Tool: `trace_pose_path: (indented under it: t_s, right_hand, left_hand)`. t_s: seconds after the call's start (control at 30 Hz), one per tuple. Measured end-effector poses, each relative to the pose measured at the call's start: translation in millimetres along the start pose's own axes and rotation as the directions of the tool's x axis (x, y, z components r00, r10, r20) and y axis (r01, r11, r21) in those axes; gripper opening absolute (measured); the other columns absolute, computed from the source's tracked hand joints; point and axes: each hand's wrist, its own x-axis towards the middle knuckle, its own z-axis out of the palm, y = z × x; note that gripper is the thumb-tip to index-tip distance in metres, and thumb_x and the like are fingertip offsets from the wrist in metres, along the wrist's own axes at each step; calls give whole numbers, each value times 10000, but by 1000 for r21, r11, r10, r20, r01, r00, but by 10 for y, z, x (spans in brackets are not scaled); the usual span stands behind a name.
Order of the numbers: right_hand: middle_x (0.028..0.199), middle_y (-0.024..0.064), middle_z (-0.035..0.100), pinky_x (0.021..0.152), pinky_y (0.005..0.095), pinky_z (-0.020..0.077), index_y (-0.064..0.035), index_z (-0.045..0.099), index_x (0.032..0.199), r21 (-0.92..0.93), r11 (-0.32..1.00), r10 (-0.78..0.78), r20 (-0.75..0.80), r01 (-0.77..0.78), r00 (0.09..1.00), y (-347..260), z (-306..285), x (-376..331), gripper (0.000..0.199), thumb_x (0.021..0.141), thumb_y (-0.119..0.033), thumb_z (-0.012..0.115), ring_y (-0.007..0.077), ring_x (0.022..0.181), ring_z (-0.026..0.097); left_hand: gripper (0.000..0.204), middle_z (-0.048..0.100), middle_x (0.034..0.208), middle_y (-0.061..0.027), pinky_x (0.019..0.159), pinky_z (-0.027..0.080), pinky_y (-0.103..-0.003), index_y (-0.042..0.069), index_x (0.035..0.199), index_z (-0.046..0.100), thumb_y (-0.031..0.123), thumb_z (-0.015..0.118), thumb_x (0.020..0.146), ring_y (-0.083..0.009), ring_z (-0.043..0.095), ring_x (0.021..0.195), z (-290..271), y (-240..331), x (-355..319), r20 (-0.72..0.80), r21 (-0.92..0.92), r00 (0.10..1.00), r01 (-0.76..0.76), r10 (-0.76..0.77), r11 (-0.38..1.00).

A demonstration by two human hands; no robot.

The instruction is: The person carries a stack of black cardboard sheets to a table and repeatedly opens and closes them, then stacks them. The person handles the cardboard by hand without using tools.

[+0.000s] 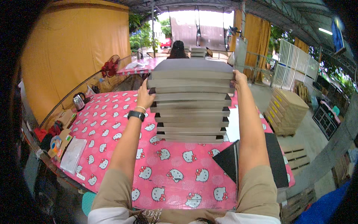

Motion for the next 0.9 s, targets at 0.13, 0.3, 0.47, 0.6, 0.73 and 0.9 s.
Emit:
trace_pose_path:
  t_s: [0.13,0.3,0.47,0.6,0.73,0.9]
  right_hand:
    - [722,46,536,458,285,411,-47,548,899,233,967,-128,115,99,985,190,261,-1061,204,782,-202,610,166,549,474]
    - [952,131,560,601,311,488,0,530,1006,407,909,-284,453,88,845,468,831,-2763,331,801,-244,618,205,756,587]
    - [963,146,626,652,277,486,-6,550,1012,46,888,-460,41,458,887,617,-351,-2196,299,866,-266,541,201,823,608]
    - [1256,165,481,934,392,406,15,410,1257,271,954,-41,543,-128,839,877,-583,-2040,724,840,-575,461,280,1156,469]
    - [1257,121,478,938,378,400,-3,384,1293,22,1000,-23,649,12,761,1322,-64,-2377,770,759,-505,621,241,1140,477]
    - [1163,94,535,927,376,402,2,399,1266,60,998,-8,558,-30,830,1855,170,-3007,790,607,-180,795,253,1051,526]
  left_hand:
    - [812,379,1297,-203,1011,273,-472,14,1339,275,332,685,715,-327,364,1194,-72,517,-275,276,-723,861,479,-428,497]
    - [508,554,1072,-122,905,392,-443,39,1120,527,317,684,725,-249,499,1037,-192,955,84,651,-721,715,478,-255,-502]
    - [278,588,884,-98,747,455,-377,-12,937,575,53,633,672,-230,562,813,-182,1089,-106,551,-833,729,508,-405,-218]
    - [522,563,938,-90,791,428,-308,-23,1168,467,71,613,676,-197,540,854,-729,881,-767,610,-788,750,539,-255,-298]
    - [821,511,1211,-127,985,344,-330,0,1358,286,122,661,638,-231,469,1145,-1352,507,-1650,580,-780,765,621,-279,82]
    - [958,240,1433,-154,1091,94,-307,-13,1398,175,38,697,596,-226,154,1348,-1512,66,-2314,603,-771,790,612,-107,176]
